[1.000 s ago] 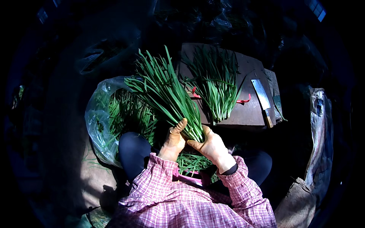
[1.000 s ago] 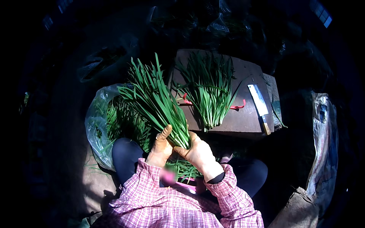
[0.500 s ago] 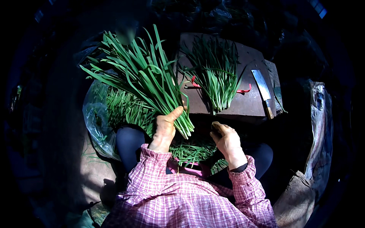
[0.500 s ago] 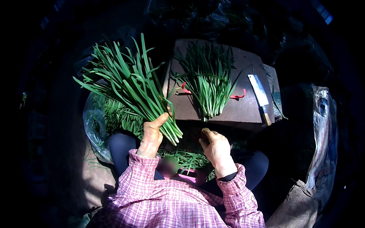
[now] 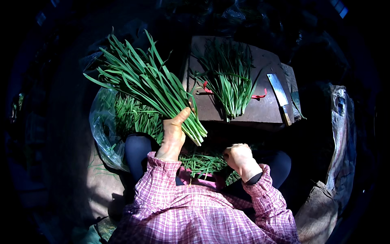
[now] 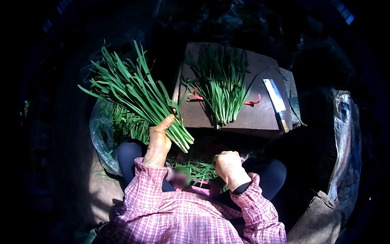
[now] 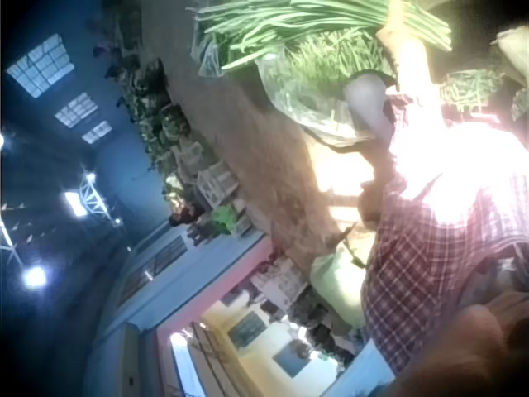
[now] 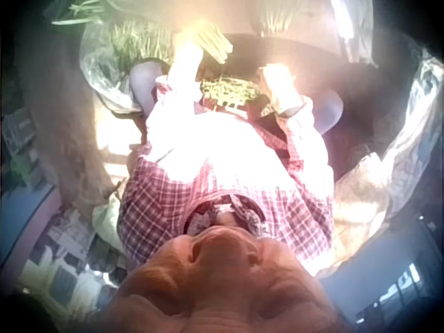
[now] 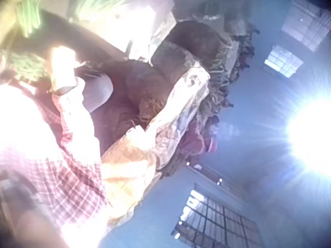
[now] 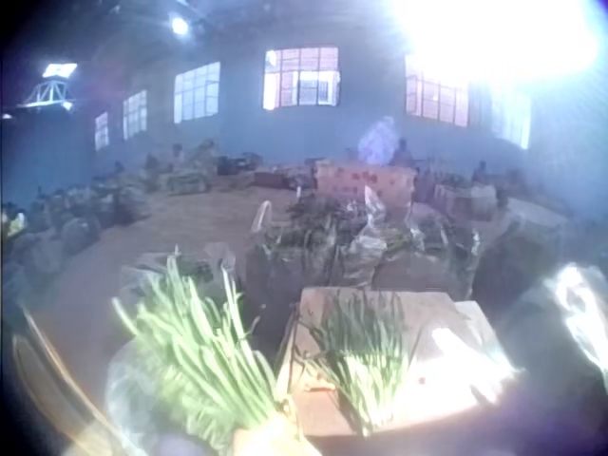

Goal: The person organizes green onions into bundles, secures each bundle with a red tie, and trims the root ends using a cleaver on a wooden board.

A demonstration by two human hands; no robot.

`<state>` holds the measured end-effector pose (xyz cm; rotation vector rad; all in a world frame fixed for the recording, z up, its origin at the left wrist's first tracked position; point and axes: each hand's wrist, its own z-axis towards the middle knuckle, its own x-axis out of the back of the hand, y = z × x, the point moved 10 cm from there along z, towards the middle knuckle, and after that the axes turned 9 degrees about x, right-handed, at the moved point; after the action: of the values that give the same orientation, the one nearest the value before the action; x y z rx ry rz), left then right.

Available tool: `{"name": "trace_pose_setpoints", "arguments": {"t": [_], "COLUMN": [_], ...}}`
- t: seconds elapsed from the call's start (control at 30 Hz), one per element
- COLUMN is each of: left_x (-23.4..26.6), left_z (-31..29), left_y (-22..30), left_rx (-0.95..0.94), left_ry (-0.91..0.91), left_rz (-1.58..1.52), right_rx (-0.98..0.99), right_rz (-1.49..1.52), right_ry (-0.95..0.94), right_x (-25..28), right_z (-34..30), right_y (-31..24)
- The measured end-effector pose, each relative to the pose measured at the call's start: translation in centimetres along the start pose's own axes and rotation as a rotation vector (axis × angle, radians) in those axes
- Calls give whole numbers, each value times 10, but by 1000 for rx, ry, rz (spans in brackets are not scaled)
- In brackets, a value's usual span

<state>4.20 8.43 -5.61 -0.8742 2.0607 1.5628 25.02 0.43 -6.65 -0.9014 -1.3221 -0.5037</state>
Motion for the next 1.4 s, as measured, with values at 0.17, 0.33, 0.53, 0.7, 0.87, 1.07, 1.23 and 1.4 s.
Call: {"name": "trace_pose_setpoints", "arguments": {"t": [0.17,0.33,0.53,0.7,0.87,1.07,1.23,1.4], "left_x": [2,-30,-131,-169,-124,-196,-219,-215], "left_z": [-23,-22,13,84,130,88,105,102], "left_y": [-25,-55,-33,-37,-30,-39,-108,-127], "left_rx": [179,314,372,481,-87,-885,-717,-702], "left_ry": [-16,-159,-424,-370,-25,-530,-792,-876], "left_rz": [-17,1,110,440,791,1198,1482,1563], "right_rx": [-39,-370,-526,-604,-908,-874,-775,-801], "right_rz": [397,1240,1389,1398,1508,1664,1717,1379], "right_ry": [390,92,264,401,213,233,131,-178], "right_x": [80,4,76,102,26,14,11,27], "right_z": [25,37,48,62,49,56,57,-12], "right_y": [-21,-19,12,95,149,158,152,148]}}
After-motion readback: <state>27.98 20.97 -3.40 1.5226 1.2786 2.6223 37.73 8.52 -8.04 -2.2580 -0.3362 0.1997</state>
